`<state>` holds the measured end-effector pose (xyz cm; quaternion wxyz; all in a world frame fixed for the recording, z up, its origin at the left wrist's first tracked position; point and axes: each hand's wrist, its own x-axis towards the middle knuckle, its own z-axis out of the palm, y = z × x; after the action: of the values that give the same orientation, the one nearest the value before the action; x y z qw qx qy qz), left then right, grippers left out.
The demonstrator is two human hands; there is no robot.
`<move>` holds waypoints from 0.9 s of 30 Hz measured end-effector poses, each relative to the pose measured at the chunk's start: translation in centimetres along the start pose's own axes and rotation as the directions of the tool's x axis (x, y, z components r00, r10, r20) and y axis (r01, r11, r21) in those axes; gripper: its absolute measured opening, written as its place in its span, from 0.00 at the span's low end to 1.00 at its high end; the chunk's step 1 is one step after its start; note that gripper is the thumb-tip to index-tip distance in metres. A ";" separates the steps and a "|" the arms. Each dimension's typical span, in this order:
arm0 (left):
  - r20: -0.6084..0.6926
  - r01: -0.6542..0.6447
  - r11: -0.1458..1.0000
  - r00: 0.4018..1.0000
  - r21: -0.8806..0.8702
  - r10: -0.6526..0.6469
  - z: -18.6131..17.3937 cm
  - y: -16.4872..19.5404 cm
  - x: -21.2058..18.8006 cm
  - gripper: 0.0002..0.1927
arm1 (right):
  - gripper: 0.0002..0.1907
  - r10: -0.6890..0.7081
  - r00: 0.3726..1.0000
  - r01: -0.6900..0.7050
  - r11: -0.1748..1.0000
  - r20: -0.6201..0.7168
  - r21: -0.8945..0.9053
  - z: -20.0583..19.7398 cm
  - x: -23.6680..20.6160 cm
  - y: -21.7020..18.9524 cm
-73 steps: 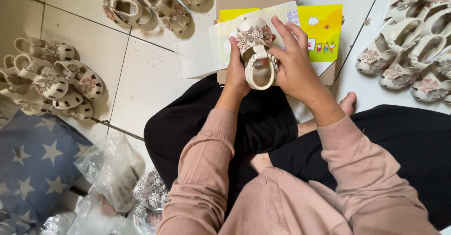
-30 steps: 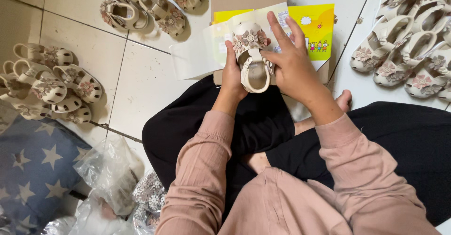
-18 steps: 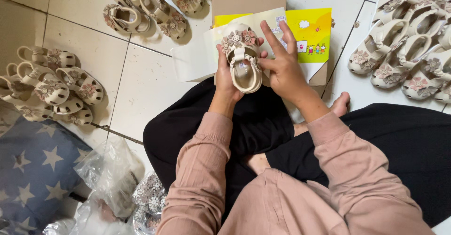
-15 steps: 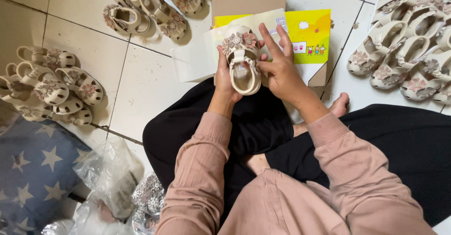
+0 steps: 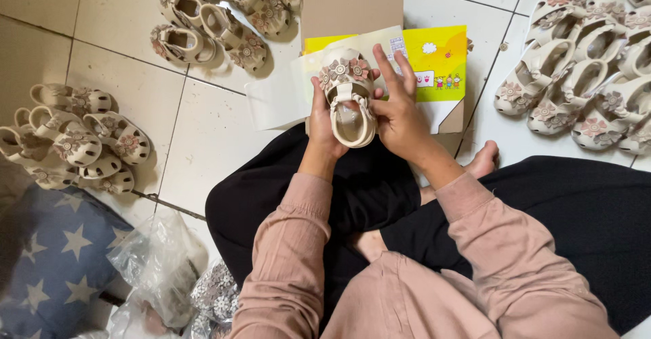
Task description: The person sits on the floor and repeatedly picks up individual sandals, applies a small sticker to the sole, and places them back into a pile. The person handles the sandals one at a time throughout the clip.
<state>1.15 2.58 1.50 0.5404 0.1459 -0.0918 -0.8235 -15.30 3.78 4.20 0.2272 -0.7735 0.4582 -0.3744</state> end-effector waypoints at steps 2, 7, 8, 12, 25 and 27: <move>-0.071 0.046 0.999 0.997 0.023 -0.044 -0.1 0.0 -0.2 0.45 | 0.08 -0.048 0.998 0.047 0.997 0.027 0.058 -0.1 0.1 0.4; -0.073 0.039 0.995 0.997 0.088 -0.033 -0.8 -0.7 -0.2 0.45 | 0.08 0.000 0.999 -0.006 0.991 0.045 0.133 -0.4 -0.3 1.0; -0.089 0.044 0.995 0.995 0.085 -0.036 -1.0 -0.7 -0.3 0.45 | 0.05 0.011 0.998 -0.020 0.991 0.066 0.134 -0.4 -0.4 1.0; 0.024 0.022 0.991 0.999 0.129 -0.025 -1.3 -1.1 -0.8 0.44 | 0.06 0.040 0.982 -0.069 0.985 0.184 0.157 -1.7 -0.6 0.4; 0.001 0.066 0.921 0.997 0.384 -0.072 7.2 -5.9 -3.7 0.37 | 0.16 0.413 0.902 -0.407 0.723 0.123 0.559 -13.3 -6.0 -0.6; 0.082 0.041 0.808 0.990 0.587 -0.110 7.4 -5.5 -4.1 0.38 | 0.18 0.560 0.801 -0.396 0.229 0.212 0.889 -15.1 -7.2 0.6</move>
<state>-4.60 8.48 7.29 0.4302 0.2617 -0.3645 -0.7833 -29.65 9.66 10.41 0.6748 -0.3120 0.4096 -0.5286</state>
